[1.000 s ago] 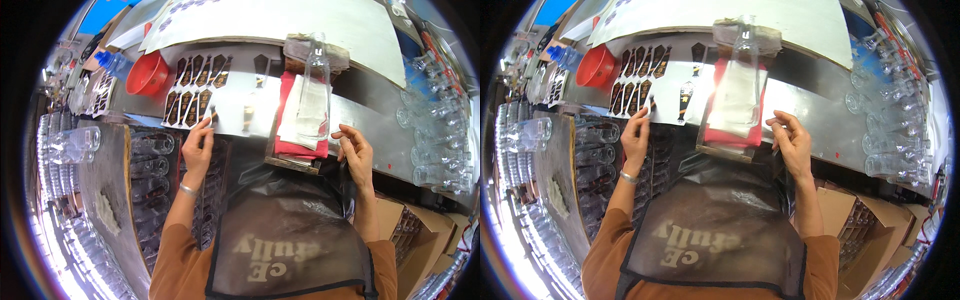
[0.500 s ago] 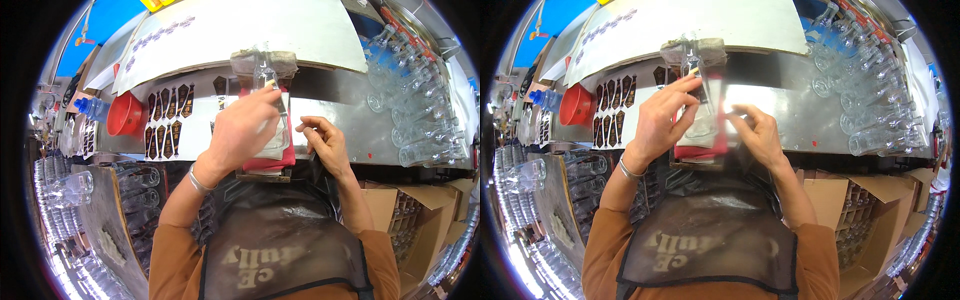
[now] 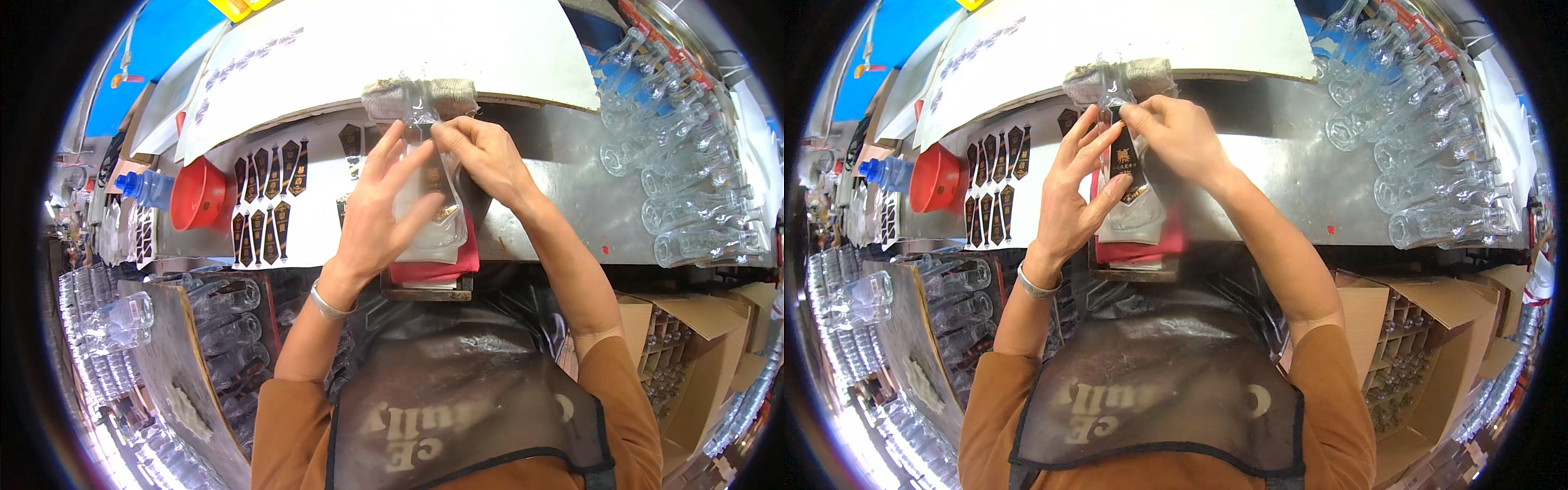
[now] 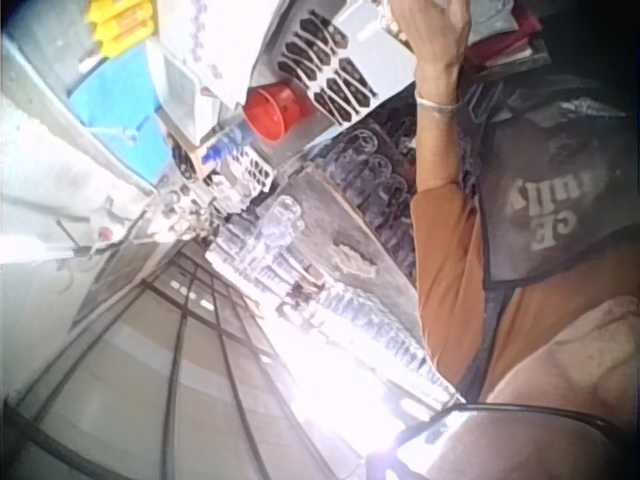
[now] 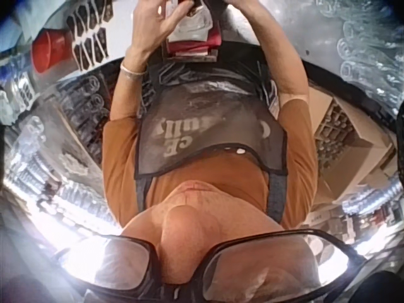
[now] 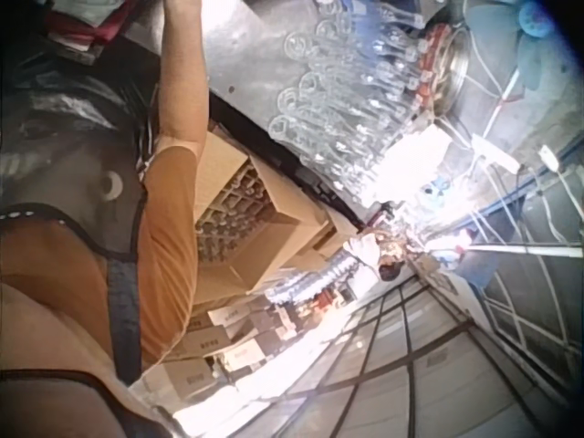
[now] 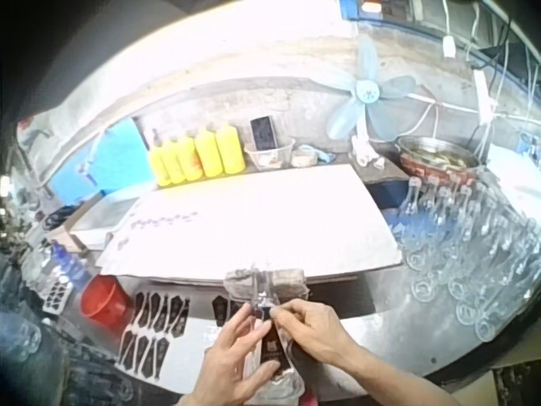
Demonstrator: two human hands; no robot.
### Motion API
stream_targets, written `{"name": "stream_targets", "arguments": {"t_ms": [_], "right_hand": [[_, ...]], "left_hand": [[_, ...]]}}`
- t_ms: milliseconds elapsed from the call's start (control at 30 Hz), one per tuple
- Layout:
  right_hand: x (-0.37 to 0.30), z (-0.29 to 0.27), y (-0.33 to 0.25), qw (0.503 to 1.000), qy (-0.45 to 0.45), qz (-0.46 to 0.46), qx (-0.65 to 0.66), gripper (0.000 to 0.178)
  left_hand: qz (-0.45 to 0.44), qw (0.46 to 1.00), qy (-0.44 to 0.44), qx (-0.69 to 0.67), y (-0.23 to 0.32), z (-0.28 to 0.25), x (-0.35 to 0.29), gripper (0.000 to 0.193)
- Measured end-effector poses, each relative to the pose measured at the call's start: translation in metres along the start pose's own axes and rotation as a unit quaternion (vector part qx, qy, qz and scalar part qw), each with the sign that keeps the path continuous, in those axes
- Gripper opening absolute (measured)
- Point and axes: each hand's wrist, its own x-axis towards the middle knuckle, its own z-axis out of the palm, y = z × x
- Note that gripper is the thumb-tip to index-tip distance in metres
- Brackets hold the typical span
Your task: The person applies labels to clear plastic bottles one at a time, using a small black tool to smooth each label onto the bottle surface. The labeled bottles are placed aside on the workbench after each application.
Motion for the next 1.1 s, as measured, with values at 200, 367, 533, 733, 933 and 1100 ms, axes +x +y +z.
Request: {"name": "stream_targets", "arguments": {"t_ms": [200, 367, 533, 733, 933, 1100], "right_hand": [[-0.009, 0.005, -0.014, 0.998, 0.036, -0.012, -0.046, 0.049], [-0.009, 0.006, -0.015, 0.998, 0.035, -0.006, -0.042, 0.045], [-0.009, 0.006, -0.018, 0.999, 0.038, 0.022, -0.023, 0.045], [-0.006, 0.007, -0.016, 0.999, 0.037, -0.005, -0.028, 0.043], [-0.016, 0.001, -0.003, 1.0, 0.0, 0.022, 0.018, 0.049], [-0.076, -0.002, -0.007, 0.994, -0.086, 0.058, -0.014, 0.055]], "left_hand": [[-0.011, 0.998, 0.005, -0.065, -0.012, 0.004, -0.007, 0.06], [-0.011, 0.997, 0.018, -0.076, -0.013, 0.006, -0.008, 0.061], [-0.003, 0.998, 0.019, -0.067, -0.015, 0.007, -0.006, 0.061], [0.004, 0.998, 0.011, -0.065, -0.014, 0.004, -0.006, 0.057], [-0.038, 0.989, 0.038, -0.138, -0.009, 0.008, -0.01, 0.076], [-0.14, 0.952, -0.023, -0.272, -0.015, 0.016, -0.042, 0.086]]}}
